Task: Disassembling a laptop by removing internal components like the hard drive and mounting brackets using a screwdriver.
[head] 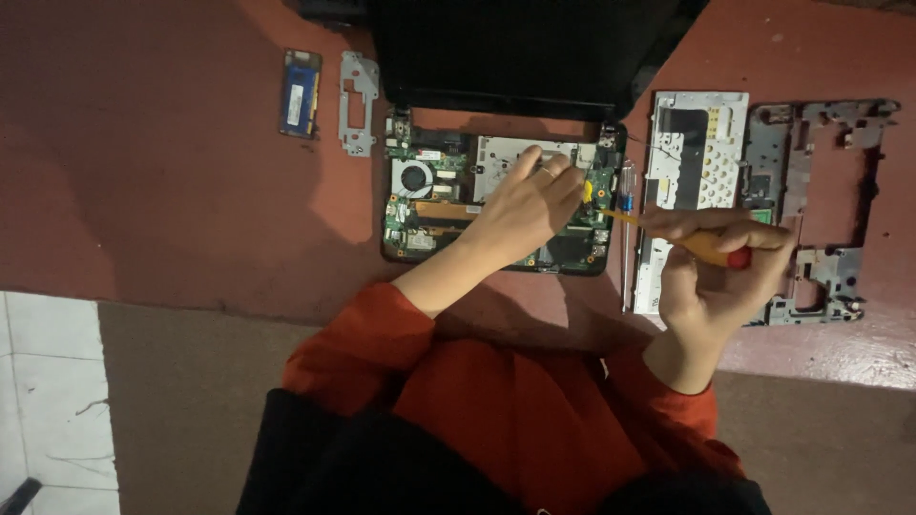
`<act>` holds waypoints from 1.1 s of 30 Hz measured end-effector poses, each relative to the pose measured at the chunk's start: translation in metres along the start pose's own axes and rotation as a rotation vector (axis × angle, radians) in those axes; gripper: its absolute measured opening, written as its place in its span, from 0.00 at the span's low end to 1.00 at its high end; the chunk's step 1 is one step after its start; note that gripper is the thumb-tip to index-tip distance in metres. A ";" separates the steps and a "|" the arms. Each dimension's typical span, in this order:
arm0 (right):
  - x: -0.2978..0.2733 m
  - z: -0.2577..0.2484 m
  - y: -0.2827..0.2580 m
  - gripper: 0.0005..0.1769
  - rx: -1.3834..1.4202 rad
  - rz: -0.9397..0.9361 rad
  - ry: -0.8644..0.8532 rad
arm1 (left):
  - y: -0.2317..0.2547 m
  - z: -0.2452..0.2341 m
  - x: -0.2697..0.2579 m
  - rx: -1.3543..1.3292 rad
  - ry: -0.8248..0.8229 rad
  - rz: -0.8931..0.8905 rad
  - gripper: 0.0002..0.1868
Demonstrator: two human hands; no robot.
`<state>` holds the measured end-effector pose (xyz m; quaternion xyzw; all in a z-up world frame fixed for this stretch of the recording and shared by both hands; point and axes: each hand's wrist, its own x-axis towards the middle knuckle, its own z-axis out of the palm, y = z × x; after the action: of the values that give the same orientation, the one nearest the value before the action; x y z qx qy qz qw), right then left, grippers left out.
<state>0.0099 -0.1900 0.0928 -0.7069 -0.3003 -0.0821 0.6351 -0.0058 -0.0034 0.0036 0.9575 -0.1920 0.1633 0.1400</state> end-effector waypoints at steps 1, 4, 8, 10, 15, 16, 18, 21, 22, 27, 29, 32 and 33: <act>-0.001 -0.001 0.002 0.25 0.001 0.000 -0.001 | -0.001 0.000 0.000 0.001 0.000 -0.002 0.10; -0.004 -0.003 0.006 0.25 0.026 0.004 -0.013 | -0.002 -0.001 0.002 0.067 -0.030 0.046 0.13; -0.027 -0.014 0.009 0.19 -0.099 0.043 0.034 | 0.002 0.005 -0.008 -0.011 -0.093 0.032 0.16; -0.021 -0.014 0.013 0.14 -0.231 0.073 0.134 | -0.012 0.002 0.007 -0.073 -0.211 0.028 0.22; -0.017 -0.009 0.017 0.22 -0.046 0.082 0.222 | -0.032 -0.036 -0.008 -0.081 -0.090 -0.016 0.09; -0.014 -0.006 0.014 0.22 -0.050 0.079 0.227 | -0.042 -0.048 -0.017 -0.081 -0.088 -0.010 0.09; -0.011 0.003 0.006 0.24 -0.016 0.087 0.181 | -0.058 -0.074 -0.044 -0.028 -0.067 -0.042 0.08; -0.017 0.010 0.012 0.22 0.058 0.097 0.149 | -0.098 -0.082 -0.117 -0.217 0.079 -0.349 0.06; -0.013 0.016 0.013 0.22 0.066 0.091 0.141 | -0.106 -0.094 -0.126 -0.209 0.086 -0.356 0.06; -0.017 0.049 0.015 0.24 -0.044 0.168 -0.017 | -0.143 -0.126 -0.190 -0.056 0.157 -0.490 0.04; -0.016 0.069 0.000 0.25 -0.020 0.228 -0.075 | -0.148 -0.125 -0.199 -0.058 0.253 -0.522 0.02; -0.013 0.096 -0.008 0.26 -0.100 0.284 -0.143 | -0.158 -0.128 -0.212 -0.102 0.368 -0.588 0.05; -0.011 0.102 -0.008 0.26 -0.195 0.260 -0.144 | -0.163 -0.126 -0.211 -0.138 0.401 -0.617 0.05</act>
<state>-0.0300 -0.0964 0.0755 -0.8021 -0.2416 0.0226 0.5457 -0.1551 0.2512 0.0071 0.9076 0.1265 0.2843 0.2817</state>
